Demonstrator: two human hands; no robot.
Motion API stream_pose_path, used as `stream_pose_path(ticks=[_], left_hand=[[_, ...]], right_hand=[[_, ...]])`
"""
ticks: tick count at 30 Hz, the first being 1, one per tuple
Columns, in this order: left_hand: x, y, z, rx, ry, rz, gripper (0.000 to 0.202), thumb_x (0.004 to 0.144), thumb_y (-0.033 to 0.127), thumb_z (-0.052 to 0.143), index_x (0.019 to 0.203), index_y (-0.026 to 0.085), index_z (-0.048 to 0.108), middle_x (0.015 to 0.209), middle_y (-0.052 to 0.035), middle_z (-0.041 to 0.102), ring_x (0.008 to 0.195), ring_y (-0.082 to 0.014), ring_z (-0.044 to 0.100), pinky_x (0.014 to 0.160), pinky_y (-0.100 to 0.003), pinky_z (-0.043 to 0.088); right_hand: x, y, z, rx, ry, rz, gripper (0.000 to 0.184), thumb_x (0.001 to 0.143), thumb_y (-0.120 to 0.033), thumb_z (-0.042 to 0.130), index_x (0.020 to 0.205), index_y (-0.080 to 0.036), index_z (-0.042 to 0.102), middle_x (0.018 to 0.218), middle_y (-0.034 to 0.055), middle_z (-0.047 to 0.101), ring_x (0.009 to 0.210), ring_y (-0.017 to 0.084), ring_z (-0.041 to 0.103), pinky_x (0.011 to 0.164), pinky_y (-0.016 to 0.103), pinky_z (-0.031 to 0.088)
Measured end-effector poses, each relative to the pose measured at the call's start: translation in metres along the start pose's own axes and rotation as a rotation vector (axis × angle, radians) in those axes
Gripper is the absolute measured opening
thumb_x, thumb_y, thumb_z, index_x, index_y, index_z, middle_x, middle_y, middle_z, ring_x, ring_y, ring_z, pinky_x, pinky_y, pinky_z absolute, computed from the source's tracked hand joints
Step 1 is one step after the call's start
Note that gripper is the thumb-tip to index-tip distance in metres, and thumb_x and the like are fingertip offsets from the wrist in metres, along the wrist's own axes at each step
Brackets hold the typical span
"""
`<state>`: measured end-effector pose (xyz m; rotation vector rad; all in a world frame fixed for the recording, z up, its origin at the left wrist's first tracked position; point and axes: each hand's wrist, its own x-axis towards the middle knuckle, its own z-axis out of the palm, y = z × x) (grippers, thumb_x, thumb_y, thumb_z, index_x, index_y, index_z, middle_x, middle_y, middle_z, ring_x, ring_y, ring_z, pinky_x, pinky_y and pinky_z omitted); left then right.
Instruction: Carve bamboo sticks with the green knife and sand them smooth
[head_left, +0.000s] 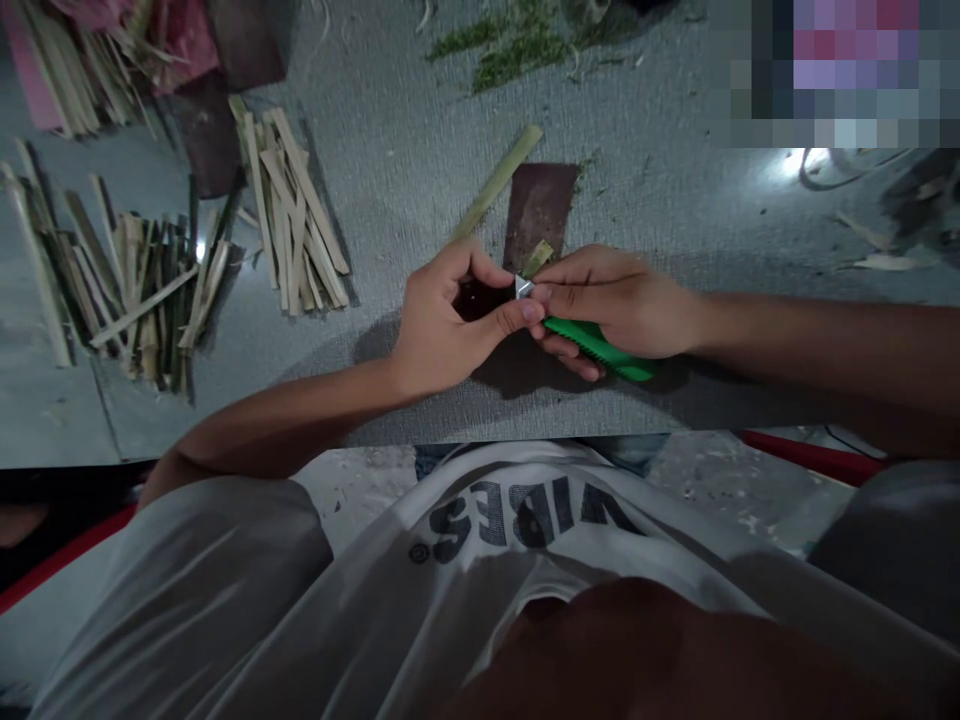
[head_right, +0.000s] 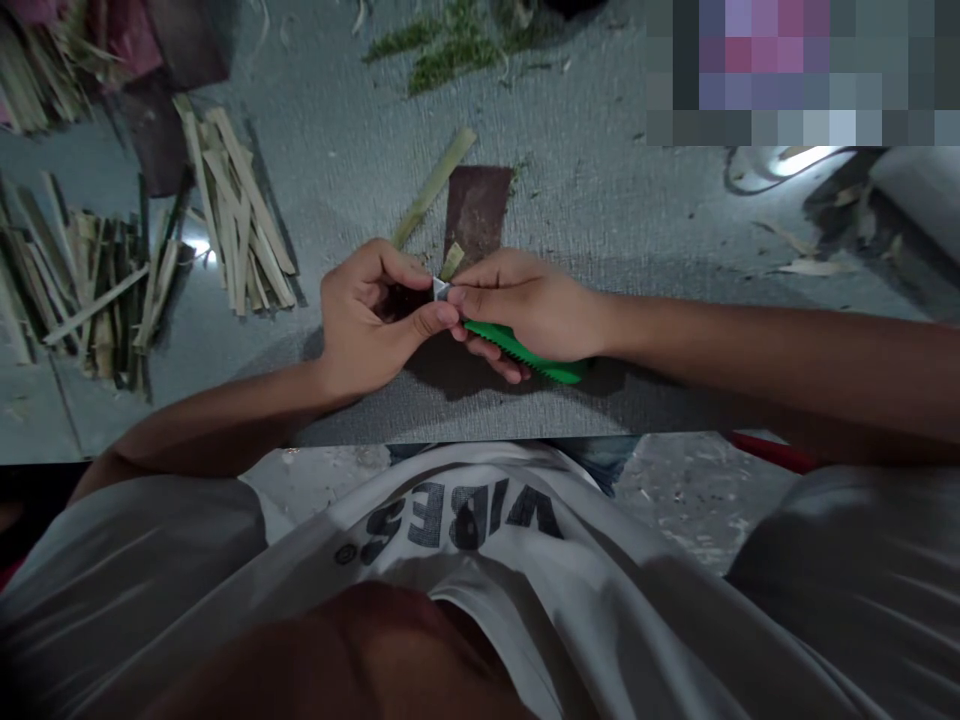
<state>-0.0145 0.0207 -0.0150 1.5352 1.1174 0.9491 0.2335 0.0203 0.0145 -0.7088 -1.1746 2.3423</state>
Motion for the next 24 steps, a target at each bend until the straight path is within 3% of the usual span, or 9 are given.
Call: stream_pose_path(ticks=[3, 7, 13, 17, 21, 24], left_hand=[[-0.001, 0.002, 0.001, -0.043, -0.004, 0.019, 0.063, 0.093, 0.070, 0.118, 0.096, 0.030, 0.069, 0.086, 0.0020, 0.075, 0.077, -0.0184, 0.070, 0.069, -0.038, 0.055], [-0.004, 0.002, 0.002, -0.057, 0.006, 0.016, 0.065, 0.088, 0.073, 0.120, 0.095, 0.030, 0.072, 0.084, 0.0024, 0.076, 0.074, -0.0175, 0.068, 0.068, -0.038, 0.054], [0.000, -0.003, 0.000, -0.075, 0.024, -0.001, 0.068, 0.086, 0.073, 0.122, 0.094, 0.027, 0.071, 0.085, 0.0022, 0.079, 0.075, -0.0169, 0.072, 0.067, -0.034, 0.059], [0.002, -0.008, -0.002, -0.099, 0.021, 0.018, 0.061, 0.095, 0.067, 0.118, 0.094, 0.026, 0.073, 0.083, 0.0024, 0.077, 0.072, -0.0146, 0.071, 0.064, -0.030, 0.059], [0.001, -0.006, 0.000, -0.236, -0.067, -0.012, 0.041, 0.110, 0.054, 0.105, 0.113, 0.025, 0.078, 0.092, 0.0016, 0.079, 0.072, -0.0132, 0.074, 0.056, -0.025, 0.056], [0.001, 0.003, 0.001, -0.326, -0.117, -0.099, 0.037, 0.106, 0.043, 0.102, 0.124, 0.024, 0.075, 0.110, -0.0010, 0.083, 0.074, -0.0123, 0.078, 0.048, -0.022, 0.052]], right_hand=[[0.002, -0.004, -0.009, 0.062, -0.090, 0.070, 0.054, 0.128, -0.062, 0.088, 0.097, -0.022, 0.069, 0.072, -0.0035, 0.065, 0.046, 0.015, 0.065, 0.039, 0.023, 0.051], [0.003, 0.000, -0.013, 0.101, -0.137, 0.049, 0.053, 0.130, -0.062, 0.085, 0.099, -0.021, 0.071, 0.073, -0.0036, 0.066, 0.046, 0.015, 0.065, 0.039, 0.023, 0.051], [0.002, 0.002, 0.000, 0.057, -0.003, 0.000, 0.053, 0.126, -0.061, 0.092, 0.099, -0.020, 0.072, 0.071, -0.0052, 0.065, 0.047, 0.014, 0.066, 0.043, 0.022, 0.052], [0.003, 0.003, 0.004, 0.011, 0.116, -0.088, 0.054, 0.124, -0.062, 0.096, 0.099, -0.021, 0.071, 0.070, -0.0046, 0.066, 0.049, 0.013, 0.066, 0.044, 0.022, 0.052], [0.006, 0.007, -0.003, 0.034, 0.113, -0.145, 0.054, 0.125, -0.064, 0.093, 0.101, -0.020, 0.071, 0.071, -0.0042, 0.068, 0.048, 0.015, 0.067, 0.043, 0.023, 0.054], [0.006, 0.008, -0.008, 0.021, 0.123, -0.200, 0.051, 0.128, -0.061, 0.089, 0.103, -0.020, 0.072, 0.071, -0.0043, 0.069, 0.049, 0.014, 0.068, 0.043, 0.022, 0.053]])
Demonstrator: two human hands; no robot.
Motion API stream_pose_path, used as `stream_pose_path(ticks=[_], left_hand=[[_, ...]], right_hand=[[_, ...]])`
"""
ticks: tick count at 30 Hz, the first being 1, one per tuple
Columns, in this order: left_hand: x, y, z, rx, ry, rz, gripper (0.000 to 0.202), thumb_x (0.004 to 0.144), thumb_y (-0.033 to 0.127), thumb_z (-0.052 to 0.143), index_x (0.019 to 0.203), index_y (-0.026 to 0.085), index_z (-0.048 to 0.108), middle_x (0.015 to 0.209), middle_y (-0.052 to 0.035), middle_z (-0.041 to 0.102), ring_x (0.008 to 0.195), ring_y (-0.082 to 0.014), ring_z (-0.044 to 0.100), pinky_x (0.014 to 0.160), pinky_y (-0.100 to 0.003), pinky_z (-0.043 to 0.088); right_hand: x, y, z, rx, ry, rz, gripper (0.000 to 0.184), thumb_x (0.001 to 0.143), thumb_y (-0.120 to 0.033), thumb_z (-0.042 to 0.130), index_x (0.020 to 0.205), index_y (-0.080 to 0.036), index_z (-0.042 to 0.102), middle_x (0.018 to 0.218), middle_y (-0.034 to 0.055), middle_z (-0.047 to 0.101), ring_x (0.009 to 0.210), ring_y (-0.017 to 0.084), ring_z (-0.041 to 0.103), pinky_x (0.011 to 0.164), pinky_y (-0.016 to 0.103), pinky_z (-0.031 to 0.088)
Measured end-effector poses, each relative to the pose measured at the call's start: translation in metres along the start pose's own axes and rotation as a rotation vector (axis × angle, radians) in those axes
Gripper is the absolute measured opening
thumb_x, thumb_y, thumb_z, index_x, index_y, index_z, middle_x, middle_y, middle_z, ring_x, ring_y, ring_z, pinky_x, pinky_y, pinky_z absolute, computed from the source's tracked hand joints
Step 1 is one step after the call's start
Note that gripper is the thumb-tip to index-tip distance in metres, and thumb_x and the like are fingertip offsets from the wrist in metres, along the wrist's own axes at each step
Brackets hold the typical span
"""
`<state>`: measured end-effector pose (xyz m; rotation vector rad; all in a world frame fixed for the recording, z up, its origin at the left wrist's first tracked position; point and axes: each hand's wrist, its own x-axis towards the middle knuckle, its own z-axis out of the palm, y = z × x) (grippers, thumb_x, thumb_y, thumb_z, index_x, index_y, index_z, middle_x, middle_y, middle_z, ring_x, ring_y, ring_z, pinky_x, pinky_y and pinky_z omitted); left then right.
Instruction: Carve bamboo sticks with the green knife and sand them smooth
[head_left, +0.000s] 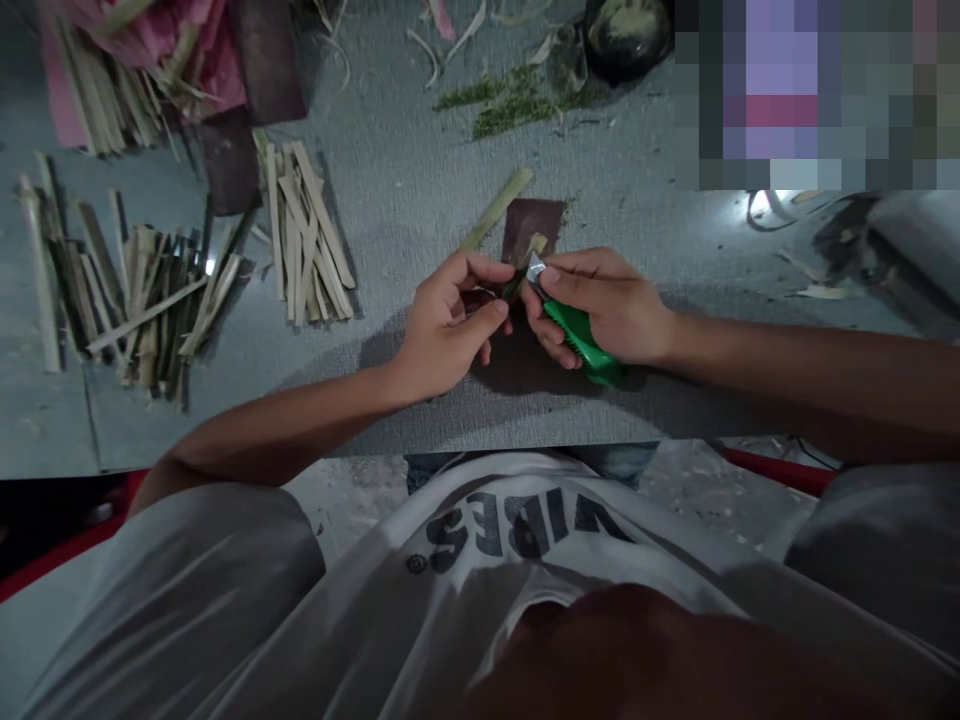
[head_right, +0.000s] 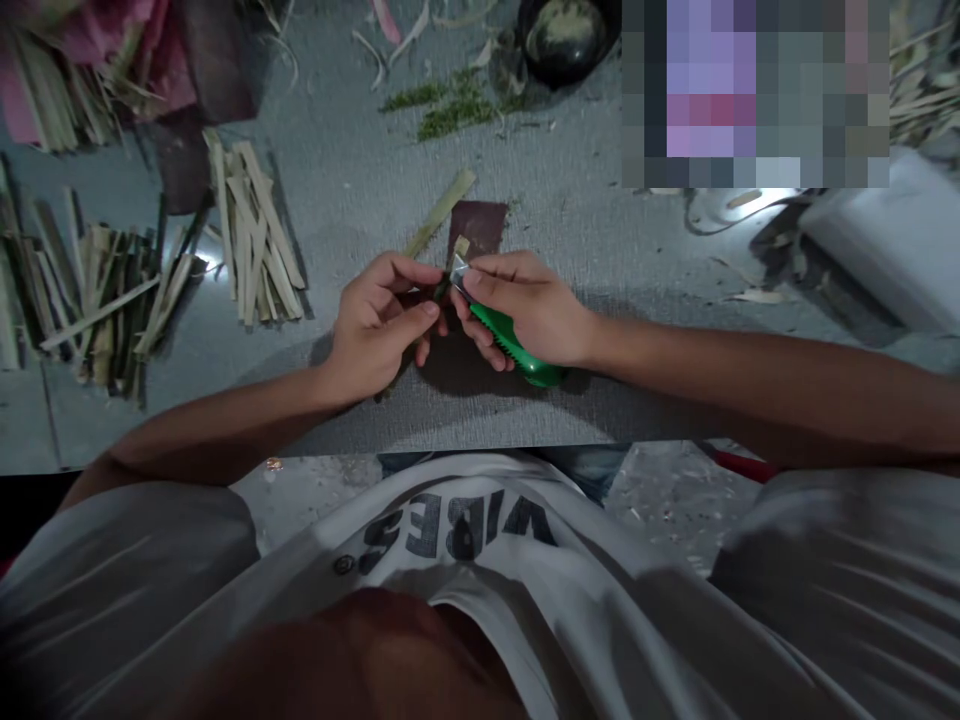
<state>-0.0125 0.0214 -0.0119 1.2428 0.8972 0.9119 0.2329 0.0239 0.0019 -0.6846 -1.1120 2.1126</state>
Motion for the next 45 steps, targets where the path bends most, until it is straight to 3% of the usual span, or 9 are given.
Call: stream_pose_path(ticks=[2, 7, 14, 20, 27, 32, 35, 38, 45], left_hand=[[0.001, 0.008, 0.001, -0.036, -0.011, -0.084, 0.039, 0.103, 0.038, 0.102, 0.123, 0.024, 0.072, 0.110, 0.0000, 0.083, 0.069, -0.0106, 0.076, 0.045, -0.021, 0.049], [0.002, 0.023, 0.001, -0.096, 0.007, -0.263, 0.042, 0.104, 0.042, 0.101, 0.115, 0.025, 0.064, 0.084, 0.0068, 0.076, 0.057, -0.0102, 0.072, 0.042, -0.020, 0.042], [0.004, 0.025, 0.001, -0.182, -0.059, -0.273, 0.069, 0.091, 0.061, 0.115, 0.102, 0.029, 0.055, 0.074, 0.0090, 0.074, 0.050, -0.0117, 0.070, 0.039, -0.021, 0.041], [0.004, 0.020, -0.002, -0.200, -0.199, -0.265, 0.071, 0.099, 0.069, 0.111, 0.108, 0.031, 0.052, 0.071, 0.0096, 0.076, 0.048, -0.0142, 0.070, 0.044, -0.023, 0.049], [0.007, 0.019, -0.004, -0.173, -0.212, -0.250, 0.068, 0.104, 0.070, 0.107, 0.112, 0.029, 0.053, 0.072, 0.0074, 0.077, 0.047, -0.0083, 0.053, 0.047, -0.021, 0.036], [0.009, 0.020, -0.005, -0.181, -0.263, -0.245, 0.052, 0.113, 0.054, 0.092, 0.116, 0.031, 0.045, 0.077, 0.0097, 0.077, 0.049, -0.0083, 0.054, 0.051, -0.020, 0.033], [0.008, 0.023, -0.003, -0.157, -0.275, -0.275, 0.045, 0.108, 0.038, 0.088, 0.116, 0.031, 0.044, 0.085, 0.0107, 0.077, 0.051, -0.0060, 0.056, 0.054, -0.019, 0.037], [0.007, 0.026, -0.002, -0.134, -0.277, -0.289, 0.039, 0.104, 0.027, 0.083, 0.117, 0.030, 0.046, 0.080, 0.0126, 0.072, 0.051, -0.0065, 0.056, 0.053, -0.019, 0.038], [0.006, 0.033, -0.001, -0.127, -0.277, -0.369, 0.030, 0.102, 0.027, 0.080, 0.108, 0.030, 0.051, 0.078, 0.0086, 0.071, 0.048, -0.0073, 0.050, 0.046, -0.019, 0.036]], right_hand=[[-0.001, 0.000, 0.001, -0.040, 0.005, -0.025, 0.051, 0.127, -0.063, 0.090, 0.103, -0.021, 0.073, 0.072, -0.0041, 0.070, 0.048, 0.014, 0.067, 0.043, 0.021, 0.052], [-0.005, -0.001, 0.009, -0.143, 0.024, 0.000, 0.059, 0.122, -0.073, 0.094, 0.100, -0.023, 0.073, 0.074, -0.0028, 0.071, 0.052, 0.013, 0.065, 0.046, 0.022, 0.054], [-0.002, 0.001, 0.007, -0.115, 0.017, -0.033, 0.059, 0.119, -0.073, 0.098, 0.100, -0.022, 0.075, 0.070, -0.0038, 0.072, 0.048, 0.013, 0.065, 0.043, 0.021, 0.051], [-0.002, -0.001, 0.009, -0.138, 0.048, 0.007, 0.064, 0.116, -0.078, 0.100, 0.097, -0.022, 0.076, 0.070, -0.0029, 0.073, 0.049, 0.014, 0.066, 0.042, 0.022, 0.051], [0.000, 0.005, 0.005, -0.096, 0.006, -0.054, 0.057, 0.123, -0.071, 0.094, 0.102, -0.021, 0.076, 0.072, -0.0032, 0.074, 0.049, 0.013, 0.067, 0.042, 0.021, 0.053], [-0.001, 0.003, 0.004, -0.131, 0.009, -0.017, 0.060, 0.124, -0.076, 0.091, 0.103, -0.021, 0.077, 0.075, -0.0019, 0.073, 0.051, 0.013, 0.067, 0.043, 0.020, 0.056], [-0.001, 0.003, 0.001, -0.145, -0.010, -0.005, 0.063, 0.124, -0.079, 0.090, 0.104, -0.021, 0.076, 0.076, -0.0028, 0.073, 0.052, 0.012, 0.068, 0.043, 0.020, 0.056], [-0.001, 0.004, -0.003, -0.162, -0.031, 0.000, 0.066, 0.124, -0.081, 0.087, 0.104, -0.020, 0.074, 0.077, -0.0035, 0.072, 0.051, 0.012, 0.069, 0.043, 0.020, 0.055], [-0.001, 0.009, -0.003, -0.173, -0.039, 0.000, 0.061, 0.130, -0.076, 0.082, 0.104, -0.021, 0.076, 0.078, -0.0012, 0.073, 0.055, 0.013, 0.069, 0.047, 0.020, 0.059]])
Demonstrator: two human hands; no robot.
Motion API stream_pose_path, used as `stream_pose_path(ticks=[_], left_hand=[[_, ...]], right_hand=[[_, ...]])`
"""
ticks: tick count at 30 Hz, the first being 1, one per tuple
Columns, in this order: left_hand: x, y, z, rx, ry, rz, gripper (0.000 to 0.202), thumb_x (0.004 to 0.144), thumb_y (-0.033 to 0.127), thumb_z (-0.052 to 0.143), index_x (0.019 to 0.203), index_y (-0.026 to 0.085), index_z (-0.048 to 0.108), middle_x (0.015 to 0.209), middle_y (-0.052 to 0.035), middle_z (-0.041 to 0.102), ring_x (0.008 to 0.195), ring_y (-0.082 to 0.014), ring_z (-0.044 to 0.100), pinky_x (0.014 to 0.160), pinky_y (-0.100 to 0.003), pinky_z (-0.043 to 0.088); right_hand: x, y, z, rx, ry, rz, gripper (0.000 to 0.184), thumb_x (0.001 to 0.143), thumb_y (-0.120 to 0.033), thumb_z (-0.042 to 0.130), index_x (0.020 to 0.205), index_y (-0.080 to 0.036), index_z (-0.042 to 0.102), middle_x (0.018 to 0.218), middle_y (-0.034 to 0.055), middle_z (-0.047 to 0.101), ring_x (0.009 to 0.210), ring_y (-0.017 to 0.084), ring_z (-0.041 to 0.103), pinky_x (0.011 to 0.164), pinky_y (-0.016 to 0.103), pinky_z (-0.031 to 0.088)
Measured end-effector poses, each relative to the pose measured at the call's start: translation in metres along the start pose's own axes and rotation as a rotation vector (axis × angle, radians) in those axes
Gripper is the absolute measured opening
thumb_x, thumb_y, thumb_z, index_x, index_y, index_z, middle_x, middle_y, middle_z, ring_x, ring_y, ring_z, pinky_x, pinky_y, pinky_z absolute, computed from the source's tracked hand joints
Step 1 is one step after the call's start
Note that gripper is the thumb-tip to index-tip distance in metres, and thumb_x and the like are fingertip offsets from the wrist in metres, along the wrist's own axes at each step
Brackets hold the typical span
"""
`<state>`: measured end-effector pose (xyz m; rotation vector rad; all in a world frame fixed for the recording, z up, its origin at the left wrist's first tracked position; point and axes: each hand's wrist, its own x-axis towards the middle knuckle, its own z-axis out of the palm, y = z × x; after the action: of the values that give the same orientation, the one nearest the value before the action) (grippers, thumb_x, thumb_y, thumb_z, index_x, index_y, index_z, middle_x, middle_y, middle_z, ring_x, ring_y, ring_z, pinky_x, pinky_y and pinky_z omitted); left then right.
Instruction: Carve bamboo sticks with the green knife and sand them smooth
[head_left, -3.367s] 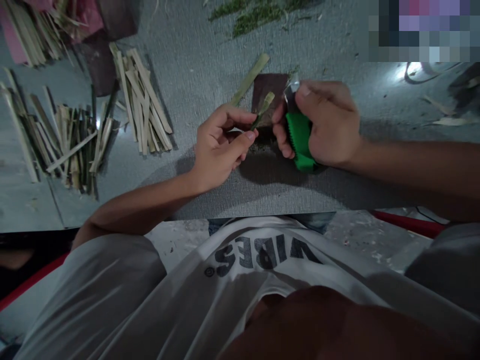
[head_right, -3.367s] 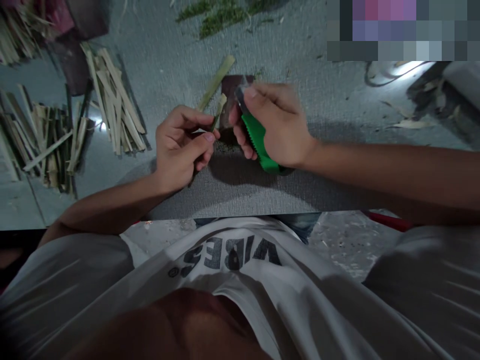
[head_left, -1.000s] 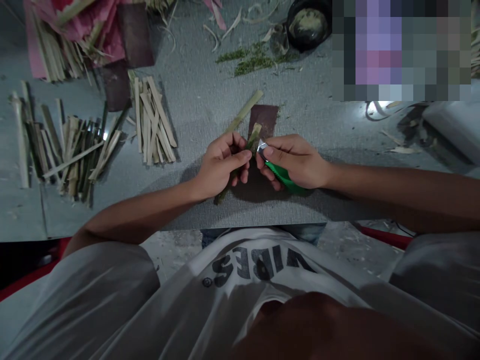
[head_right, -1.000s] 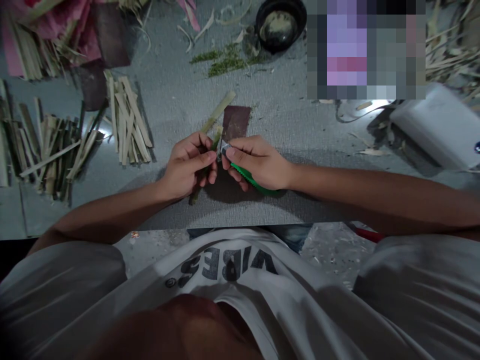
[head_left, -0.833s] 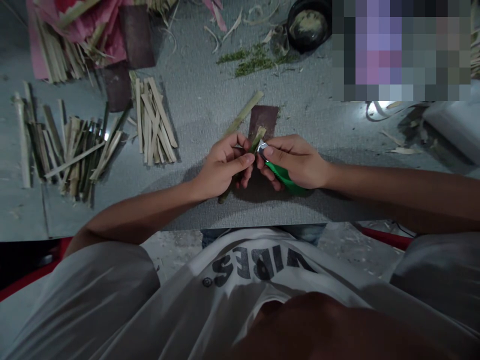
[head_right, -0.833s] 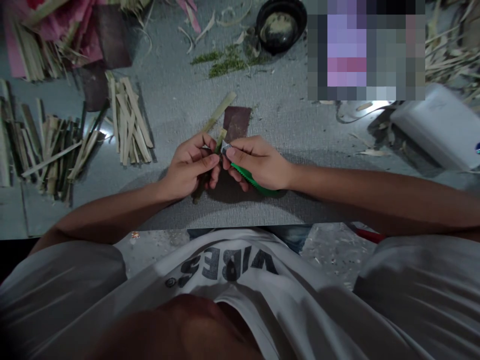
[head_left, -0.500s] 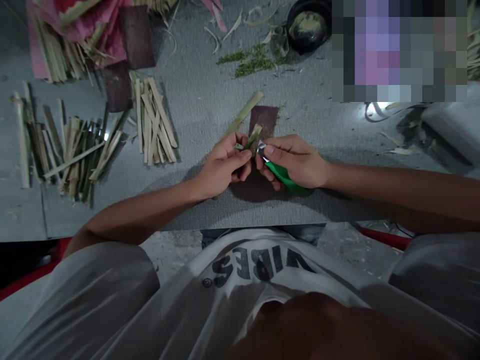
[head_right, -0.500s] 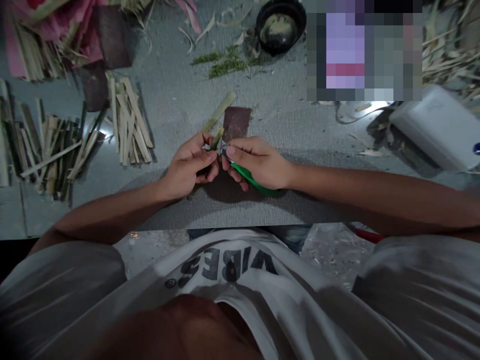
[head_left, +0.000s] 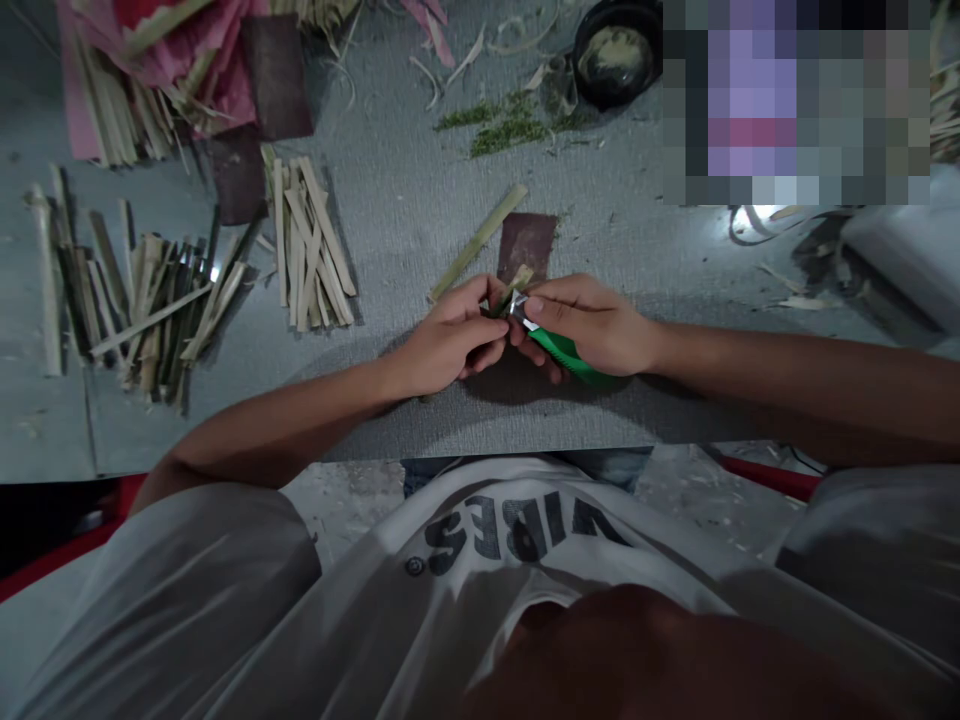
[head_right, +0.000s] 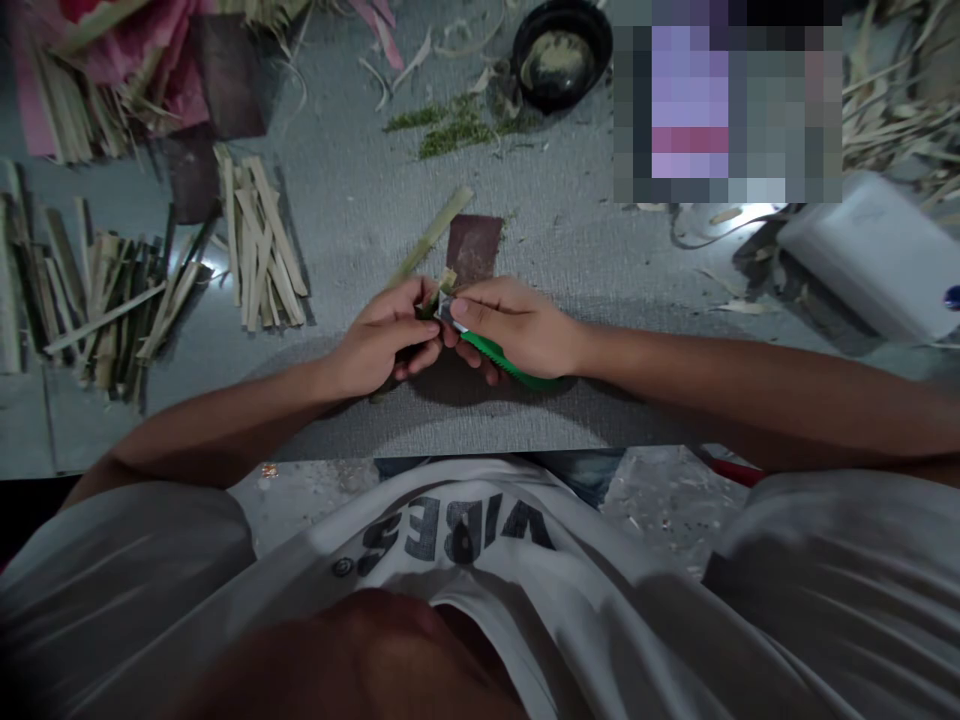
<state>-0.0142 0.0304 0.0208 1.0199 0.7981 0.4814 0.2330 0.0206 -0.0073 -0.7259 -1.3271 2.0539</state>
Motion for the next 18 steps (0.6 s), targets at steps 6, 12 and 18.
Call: stream_pose_path(ticks=[6, 12, 18], left_hand=[[0.000, 0.000, 0.002, -0.060, 0.020, -0.044, 0.020, 0.104, 0.022, 0.077, 0.103, 0.027, 0.057, 0.085, 0.0046, 0.070, 0.051, -0.0067, 0.040, 0.047, -0.020, 0.042], [0.001, -0.007, -0.004, -0.048, -0.033, -0.015, 0.018, 0.103, 0.019, 0.071, 0.103, 0.029, 0.056, 0.071, 0.0091, 0.055, 0.051, -0.0097, 0.035, 0.048, -0.022, 0.040], [0.000, -0.007, -0.004, 0.148, -0.068, 0.191, 0.029, 0.088, 0.017, 0.085, 0.099, 0.027, 0.060, 0.085, 0.0034, 0.071, 0.073, -0.0127, 0.064, 0.066, -0.026, 0.050]], right_hand=[[-0.001, -0.007, 0.000, -0.001, -0.049, 0.064, 0.057, 0.127, -0.072, 0.087, 0.106, -0.021, 0.079, 0.079, -0.0019, 0.072, 0.057, 0.013, 0.068, 0.050, 0.021, 0.060], [-0.002, -0.012, -0.005, -0.001, -0.117, 0.128, 0.058, 0.125, -0.073, 0.090, 0.106, -0.019, 0.080, 0.076, -0.0023, 0.072, 0.054, 0.014, 0.070, 0.048, 0.021, 0.061], [-0.001, -0.014, -0.006, 0.004, -0.192, 0.147, 0.061, 0.120, -0.076, 0.097, 0.109, -0.018, 0.082, 0.075, -0.0041, 0.073, 0.048, 0.010, 0.064, 0.045, 0.018, 0.055]])
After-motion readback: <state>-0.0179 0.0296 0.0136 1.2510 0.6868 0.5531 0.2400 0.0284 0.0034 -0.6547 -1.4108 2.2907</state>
